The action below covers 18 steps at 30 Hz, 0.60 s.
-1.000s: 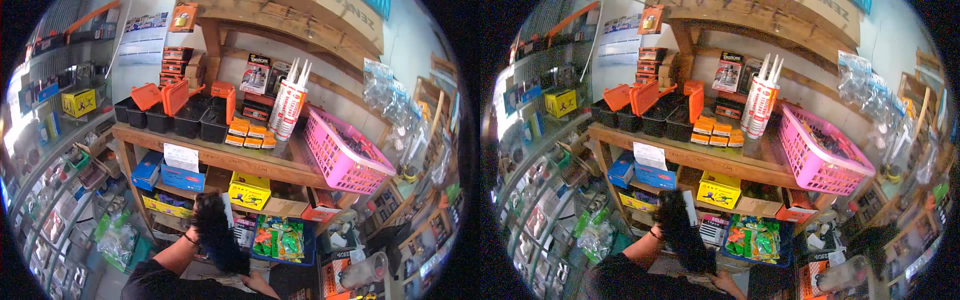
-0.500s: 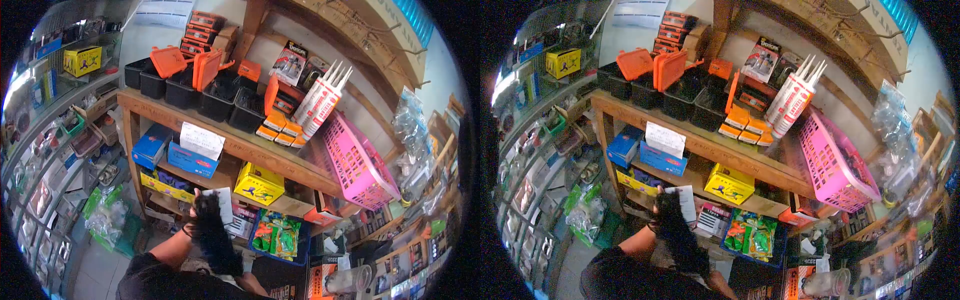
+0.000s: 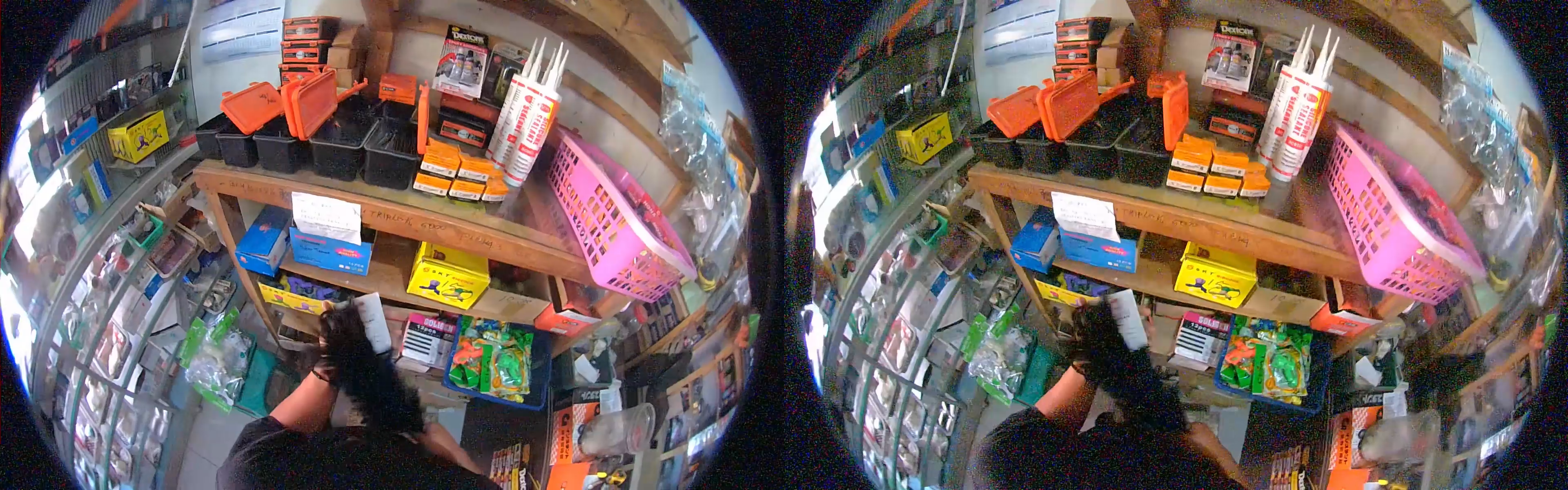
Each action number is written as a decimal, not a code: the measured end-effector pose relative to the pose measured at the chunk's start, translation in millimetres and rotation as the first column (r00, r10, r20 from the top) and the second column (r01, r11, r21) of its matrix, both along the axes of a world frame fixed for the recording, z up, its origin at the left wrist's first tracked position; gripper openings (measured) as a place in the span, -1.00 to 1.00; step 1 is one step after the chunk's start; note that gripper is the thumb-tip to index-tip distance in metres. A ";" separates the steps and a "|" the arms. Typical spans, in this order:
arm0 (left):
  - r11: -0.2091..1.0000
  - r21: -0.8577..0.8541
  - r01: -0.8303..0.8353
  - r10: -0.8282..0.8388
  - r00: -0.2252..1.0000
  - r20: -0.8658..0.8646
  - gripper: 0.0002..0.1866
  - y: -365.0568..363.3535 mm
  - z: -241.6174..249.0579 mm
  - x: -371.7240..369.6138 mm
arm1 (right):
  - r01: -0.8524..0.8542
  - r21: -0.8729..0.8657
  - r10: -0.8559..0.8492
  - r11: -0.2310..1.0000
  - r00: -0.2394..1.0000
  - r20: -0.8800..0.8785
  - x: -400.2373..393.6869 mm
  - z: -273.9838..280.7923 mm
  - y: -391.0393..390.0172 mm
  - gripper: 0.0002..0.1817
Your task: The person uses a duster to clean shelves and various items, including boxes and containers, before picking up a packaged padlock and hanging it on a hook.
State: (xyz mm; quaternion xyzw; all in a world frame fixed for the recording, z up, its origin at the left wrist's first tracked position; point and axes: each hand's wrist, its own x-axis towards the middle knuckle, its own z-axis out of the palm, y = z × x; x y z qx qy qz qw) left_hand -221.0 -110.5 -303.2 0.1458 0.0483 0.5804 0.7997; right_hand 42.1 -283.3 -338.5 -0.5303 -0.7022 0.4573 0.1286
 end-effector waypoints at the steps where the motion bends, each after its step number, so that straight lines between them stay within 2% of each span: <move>1: 0.999 0.029 0.021 -0.020 0.999 -0.036 -0.11 9.7 -46.7 -6.0 | 0.058 -0.072 -0.051 0.996 0.994 0.094 -0.8 18.8 8.4 -0.56; 2: 0.996 -0.069 -0.051 0.056 0.995 0.084 -0.16 -49.8 89.4 13.0 | 0.119 -0.137 -0.091 0.983 0.977 0.192 1.5 26.9 13.3 -0.54; 3: 0.992 0.086 -0.087 0.087 0.996 0.002 -0.18 -58.8 121.6 17.3 | 0.224 -0.089 -0.196 0.971 0.948 0.250 10.5 -4.0 14.0 -0.65; 4: 0.965 0.240 -0.105 0.126 0.989 -0.076 -0.20 -63.2 131.9 19.0 | 0.221 -0.103 -0.190 0.970 0.951 0.246 7.8 -4.3 11.0 -0.65; 5: 0.990 0.106 -0.098 0.100 0.995 -0.019 -0.17 -62.3 123.5 19.1 | 0.137 -0.047 -0.130 0.989 0.982 0.133 3.6 -0.3 9.3 -0.66; 6: 0.994 0.099 -0.051 0.027 0.972 0.232 -0.14 -51.4 90.8 14.5 | 0.064 0.017 -0.064 0.998 0.998 0.023 -0.6 6.5 7.1 -0.65; 7: 0.956 0.286 0.066 -0.107 0.986 0.129 -0.15 -39.2 78.1 8.3 | 0.040 0.111 -0.045 0.993 0.998 0.040 -4.3 27.6 2.5 -0.63; 8: 0.871 0.452 0.191 -0.218 0.976 0.006 -0.16 -31.5 74.4 4.1 | 0.040 0.098 -0.044 0.994 0.998 0.039 -4.4 32.6 8.0 -0.63; 9: 0.906 0.386 0.173 -0.171 0.984 -0.041 -0.19 -32.3 69.1 3.0 | 0.090 -0.059 -0.083 0.994 0.990 0.114 -1.8 36.0 15.8 -0.63; 10: 0.997 0.067 -0.023 0.020 0.999 0.035 -0.18 -52.1 94.7 9.2 | 0.148 -0.208 -0.108 0.967 0.975 0.195 2.2 34.5 21.1 -0.63; 11: 0.993 0.069 -0.091 0.090 0.996 0.025 -0.16 -59.2 108.1 15.1 | 0.245 -0.075 -0.229 0.966 0.956 0.182 14.6 -21.2 18.7 -0.66; 12: 0.985 0.071 -0.158 0.157 0.987 0.015 -0.15 -61.8 117.5 18.3 | 0.240 -0.085 -0.221 0.967 0.957 0.187 13.4 -14.6 17.0 -0.66; 13: 0.995 0.062 -0.083 0.078 0.993 0.088 -0.15 -63.2 123.0 17.9 | 0.112 -0.101 -0.101 0.989 0.988 0.116 7.6 3.7 16.0 -0.67; 14: 0.987 0.162 0.011 -0.034 0.989 0.143 -0.09 -53.6 91.8 8.2 | -0.013 -0.109 0.017 0.994 0.999 0.041 5.0 13.6 13.8 -0.68; 16: 0.857 0.483 0.182 -0.162 0.983 -0.083 -0.01 -31.0 67.8 -5.2 | -0.052 -0.102 0.059 0.993 0.996 0.061 7.8 17.6 12.8 -0.69; 17: 0.918 0.367 0.151 -0.129 0.988 -0.085 0.05 -45.1 90.3 -0.3 | 0.081 -0.131 -0.071 0.988 0.994 0.082 4.9 32.5 16.1 -0.69; 18: 0.996 -0.085 0.002 0.016 0.977 0.213 -0.01 -63.6 112.7 9.5 | 0.211 -0.157 -0.196 0.965 0.975 0.107 3.8 40.2 17.5 -0.68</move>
